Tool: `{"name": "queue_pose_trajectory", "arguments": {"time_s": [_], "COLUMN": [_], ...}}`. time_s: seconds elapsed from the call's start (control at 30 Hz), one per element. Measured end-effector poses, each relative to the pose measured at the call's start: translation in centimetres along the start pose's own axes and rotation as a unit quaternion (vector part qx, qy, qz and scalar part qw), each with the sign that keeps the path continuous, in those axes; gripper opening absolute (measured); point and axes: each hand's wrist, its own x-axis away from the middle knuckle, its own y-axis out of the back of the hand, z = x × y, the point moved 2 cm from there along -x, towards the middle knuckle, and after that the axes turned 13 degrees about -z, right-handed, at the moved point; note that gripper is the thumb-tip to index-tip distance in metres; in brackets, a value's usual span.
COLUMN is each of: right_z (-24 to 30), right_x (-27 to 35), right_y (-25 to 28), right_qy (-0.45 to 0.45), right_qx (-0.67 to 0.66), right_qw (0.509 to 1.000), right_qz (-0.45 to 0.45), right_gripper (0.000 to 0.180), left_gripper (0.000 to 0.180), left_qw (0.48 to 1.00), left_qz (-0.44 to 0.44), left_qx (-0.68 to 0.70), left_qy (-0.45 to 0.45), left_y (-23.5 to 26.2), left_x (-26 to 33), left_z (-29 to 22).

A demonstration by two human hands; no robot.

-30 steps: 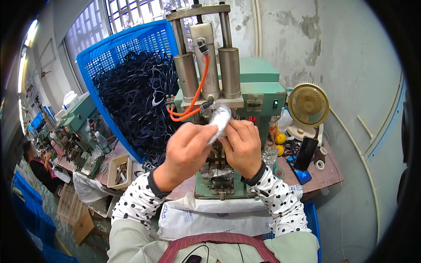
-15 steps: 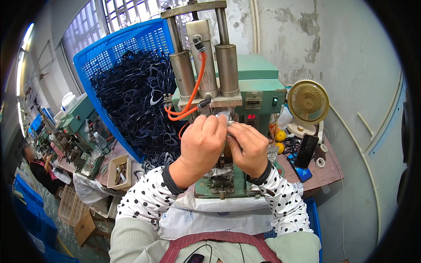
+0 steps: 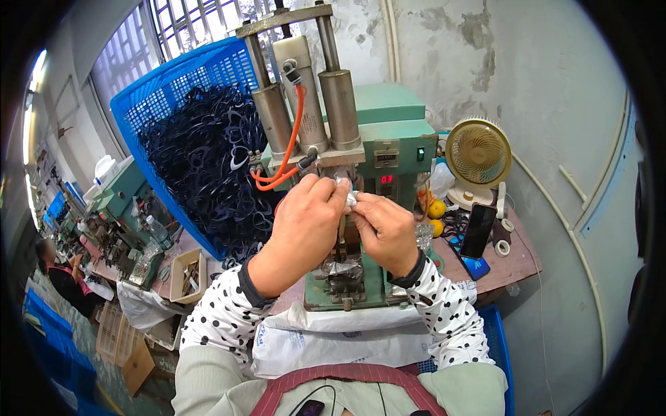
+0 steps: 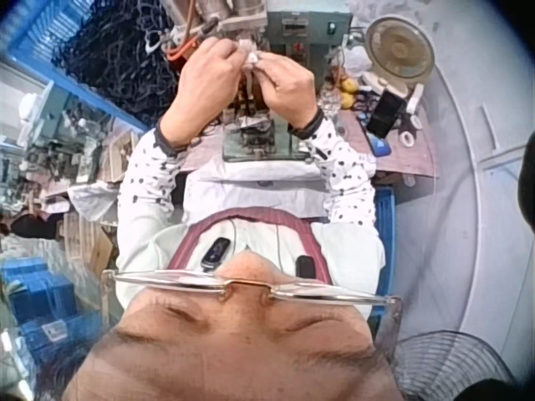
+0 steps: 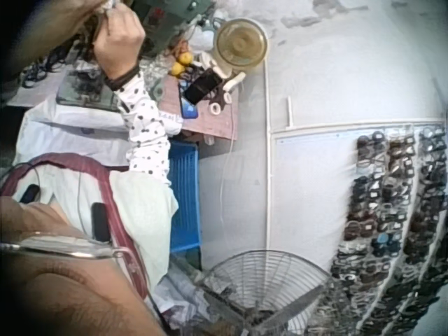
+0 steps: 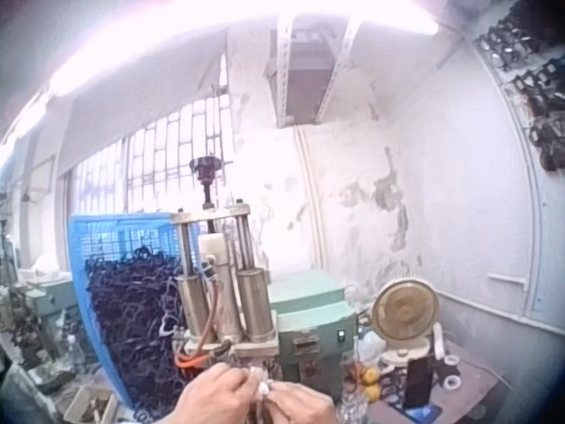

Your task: The person picks black cable pieces from a pile, places them into a press machine, and attaches small metal components to the cable ends. The person repeats this process continuously, moving finished cables to a nearby pile.

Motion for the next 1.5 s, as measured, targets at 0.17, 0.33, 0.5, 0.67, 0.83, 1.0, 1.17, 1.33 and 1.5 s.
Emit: {"name": "queue_pose_trajectory", "arguments": {"time_s": [0.17,0.33,0.5,0.67,0.83,1.0,1.17,1.33,1.5], "right_z": [0.3,0.6,0.7,0.0,0.2,0.8,2.2,2.6,3.1], "right_x": [0.0,0.0,0.0,-1.0,-2.1,-2.3,-2.3,-2.1,-2.1], "right_y": [-0.2,-0.2,0.3,-0.3,0.3,-0.6,-1.3,-2.0,-2.9], "right_qy": [0.004,-0.016,-0.03,-0.118,-0.171,0.048,0.071,0.073,0.088], "right_qx": [0.004,-0.008,-0.009,-0.011,-0.039,0.072,0.145,0.184,0.212], "right_qw": [1.0,1.0,0.999,0.992,0.984,0.995,0.986,0.98,0.973], "right_qz": [-0.008,0.017,-0.002,-0.048,0.0,0.042,0.046,0.013,0.006], "right_gripper": [0.013,0.013,0.012,0.009,0.03,0.031,0.028,0.025,0.023], "left_gripper": [0.026,0.039,0.044,0.041,0.038,0.034,0.032,0.038,0.043], "left_qw": [0.998,0.99,0.981,0.982,0.975,0.961,0.96,0.965,0.966], "left_qz": [-0.065,-0.065,-0.145,-0.147,-0.184,-0.235,-0.207,-0.14,-0.059], "left_qx": [0.016,0.069,0.041,0.05,0.069,0.132,0.101,0.147,0.176], "left_qy": [0.009,-0.107,-0.119,-0.105,-0.107,0.062,0.157,0.164,0.179], "left_y": [-0.5,-1.2,-1.3,-1.8,-2.5,-2.1,-2.0,-1.7,-1.9], "left_x": [-1.1,0.0,2.0,0.3,2.2,5.1,5.4,4.6,4.4], "left_z": [0.0,2.5,2.6,2.4,3.0,2.0,0.7,1.8,3.4]}}
